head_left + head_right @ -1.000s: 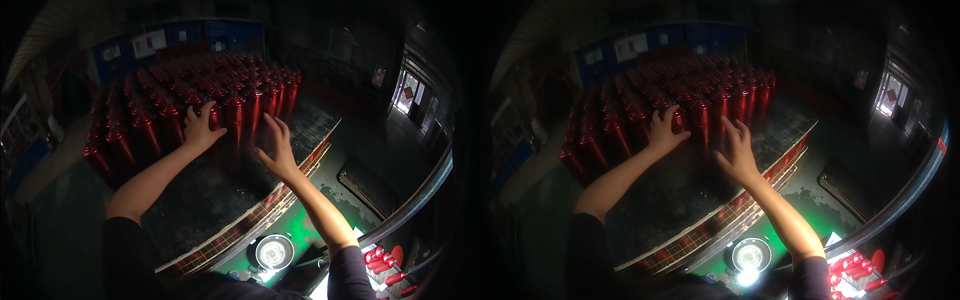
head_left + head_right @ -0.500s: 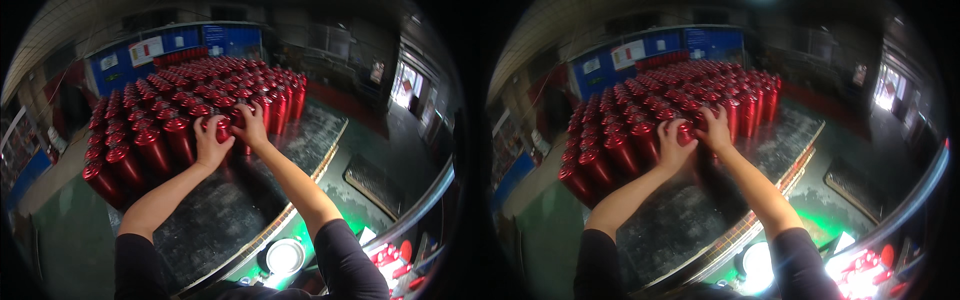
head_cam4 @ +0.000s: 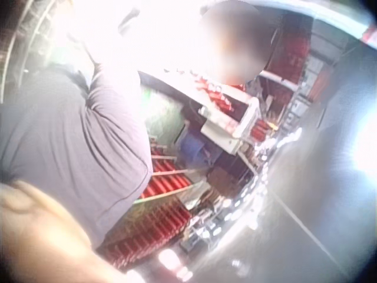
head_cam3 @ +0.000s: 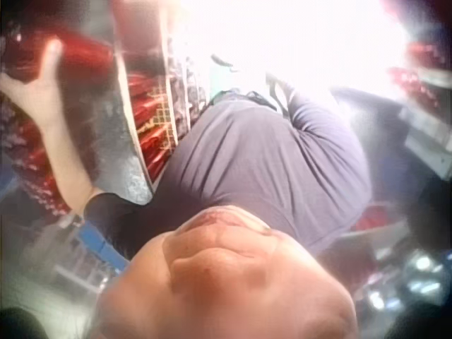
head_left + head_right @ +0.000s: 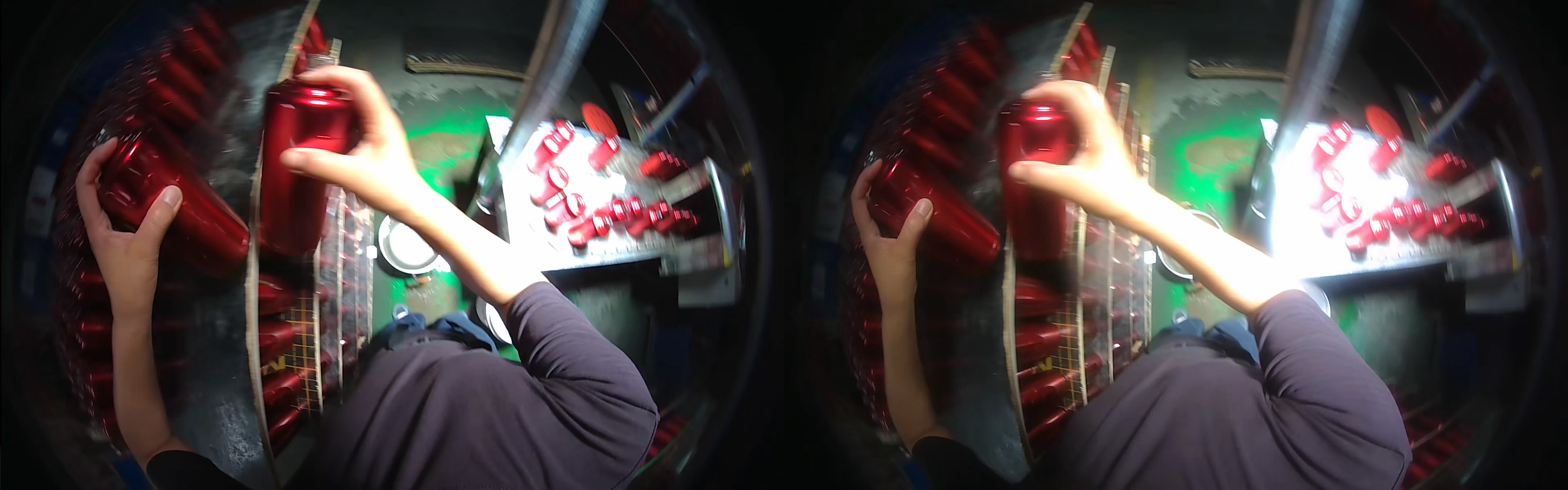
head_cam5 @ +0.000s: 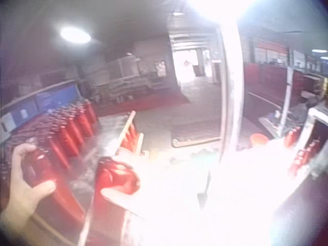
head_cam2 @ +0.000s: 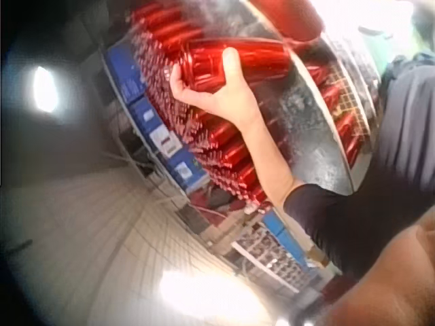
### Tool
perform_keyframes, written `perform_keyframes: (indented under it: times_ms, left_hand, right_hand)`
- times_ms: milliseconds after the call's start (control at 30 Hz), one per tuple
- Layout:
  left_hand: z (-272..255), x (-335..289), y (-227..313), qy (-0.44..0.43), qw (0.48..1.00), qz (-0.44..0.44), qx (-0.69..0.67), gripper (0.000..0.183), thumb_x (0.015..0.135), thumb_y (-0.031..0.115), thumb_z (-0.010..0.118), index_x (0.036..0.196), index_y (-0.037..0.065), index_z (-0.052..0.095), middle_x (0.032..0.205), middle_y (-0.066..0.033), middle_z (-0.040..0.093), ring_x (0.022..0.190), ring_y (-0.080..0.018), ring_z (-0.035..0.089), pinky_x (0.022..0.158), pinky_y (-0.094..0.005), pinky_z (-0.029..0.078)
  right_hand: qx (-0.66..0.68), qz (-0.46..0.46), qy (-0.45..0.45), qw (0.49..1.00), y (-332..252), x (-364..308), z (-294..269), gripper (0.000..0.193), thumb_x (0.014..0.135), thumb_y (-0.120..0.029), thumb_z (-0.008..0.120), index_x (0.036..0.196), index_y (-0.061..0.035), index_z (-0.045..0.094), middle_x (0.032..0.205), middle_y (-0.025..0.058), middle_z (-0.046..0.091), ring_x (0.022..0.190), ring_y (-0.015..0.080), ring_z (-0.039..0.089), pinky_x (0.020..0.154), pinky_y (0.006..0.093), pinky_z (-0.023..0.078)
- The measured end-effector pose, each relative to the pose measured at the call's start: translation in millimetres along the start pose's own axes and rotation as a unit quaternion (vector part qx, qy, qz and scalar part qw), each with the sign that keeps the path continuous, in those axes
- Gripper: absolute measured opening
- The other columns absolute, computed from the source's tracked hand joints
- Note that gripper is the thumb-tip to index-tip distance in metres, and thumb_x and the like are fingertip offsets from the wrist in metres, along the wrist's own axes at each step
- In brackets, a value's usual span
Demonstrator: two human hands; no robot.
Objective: The person repeatedly picks up red metal cans from a wire rack and places them onto a conveyor belt. The person handles the cans one at a time or in pairs, moving them from the rack to the belt in a continuous loop.
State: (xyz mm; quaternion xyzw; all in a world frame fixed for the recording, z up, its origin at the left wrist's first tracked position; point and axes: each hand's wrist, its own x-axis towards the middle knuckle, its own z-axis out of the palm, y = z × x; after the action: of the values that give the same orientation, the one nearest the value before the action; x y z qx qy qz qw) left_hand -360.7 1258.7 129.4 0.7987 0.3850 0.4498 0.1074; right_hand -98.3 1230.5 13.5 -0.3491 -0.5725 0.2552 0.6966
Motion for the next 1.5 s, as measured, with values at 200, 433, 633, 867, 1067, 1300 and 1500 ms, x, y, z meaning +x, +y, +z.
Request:
perform_keyframes:
  times_ms: [200,433,633,867,1067,1300,1500]
  left_hand:
    - [162.7,-18.4,43.0,-0.333,0.847,-0.187,-0.370,0.070,0.074,0.008,0.081,0.135,0.012,0.048,0.125,-0.0077,0.056,0.112,-0.0204,0.059,0.099,-0.0356,0.050]
    - [356.8,-93.8,-7.3,-0.573,0.493,-0.509,-0.412,0.061,0.084,0.018,0.075,0.138,0.009,0.047,0.122,-0.0144,0.062,0.106,-0.0291,0.065,0.088,-0.0485,0.059]
    - [422.1,-125.4,-51.7,-0.525,0.396,-0.646,-0.388,0.037,0.093,0.030,0.064,0.117,0.002,0.063,0.106,-0.0176,0.072,0.085,-0.0320,0.073,0.072,-0.0460,0.063]
    - [434.2,-140.7,-46.7,-0.575,0.608,-0.446,-0.318,0.029,0.099,0.034,0.052,0.103,0.009,0.067,0.084,-0.0088,0.072,0.061,-0.0253,0.069,0.049,-0.0379,0.057]
    - [443.4,-146.3,-61.7,-0.563,0.592,-0.473,-0.330,0.019,0.097,0.023,0.058,0.105,0.008,0.067,0.083,-0.0070,0.072,0.060,-0.0222,0.068,0.051,-0.0361,0.059]
    - [445.2,-148.1,-67.1,-0.550,0.506,-0.518,-0.417,0.031,0.098,0.033,0.054,0.106,0.005,0.065,0.088,-0.0107,0.072,0.067,-0.0290,0.070,0.058,-0.0426,0.061]
    - [429.7,-150.6,-52.2,-0.508,0.498,-0.561,-0.424,0.033,0.098,0.036,0.056,0.106,0.005,0.065,0.092,-0.0122,0.074,0.070,-0.0297,0.072,0.063,-0.0435,0.064]
  right_hand:
    - [0.117,0.268,0.257,0.921,-59.4,-185.5,-186.1,0.071,0.079,-0.012,0.082,0.140,-0.0023,0.048,0.125,0.0115,0.060,0.116,0.0237,0.060,0.100,0.0388,0.051]
    - [0.261,0.340,0.532,0.730,-92.1,-419.4,-303.0,0.044,0.090,-0.023,0.071,0.129,-0.0064,0.057,0.122,0.0115,0.065,0.113,0.0267,0.065,0.096,0.0442,0.057]
    - [0.398,0.296,0.653,0.573,-67.0,-549.9,-328.2,0.059,0.093,-0.045,0.061,0.131,-0.0005,0.053,0.118,0.0235,0.060,0.107,0.0412,0.061,0.085,0.0467,0.059]
    - [0.701,0.110,0.522,0.473,-73.2,-579.4,-336.7,0.088,0.079,-0.041,0.078,0.147,-0.0005,0.041,0.139,0.0292,0.046,0.132,0.0451,0.044,0.104,0.0529,0.051]
    - [0.679,0.116,0.552,0.470,-67.9,-573.8,-347.1,0.088,0.077,-0.044,0.079,0.144,-0.0012,0.043,0.138,0.0275,0.046,0.130,0.0442,0.044,0.103,0.0519,0.052]
    - [0.672,0.156,0.565,0.452,-61.5,-575.9,-355.8,0.089,0.076,-0.043,0.079,0.142,0.0037,0.042,0.135,0.0304,0.046,0.125,0.0442,0.049,0.098,0.0482,0.056]
    - [0.426,0.255,0.621,0.607,-51.6,-558.9,-363.8,0.086,0.081,-0.045,0.075,0.141,0.0043,0.040,0.133,0.0271,0.050,0.123,0.0404,0.052,0.096,0.0467,0.057]
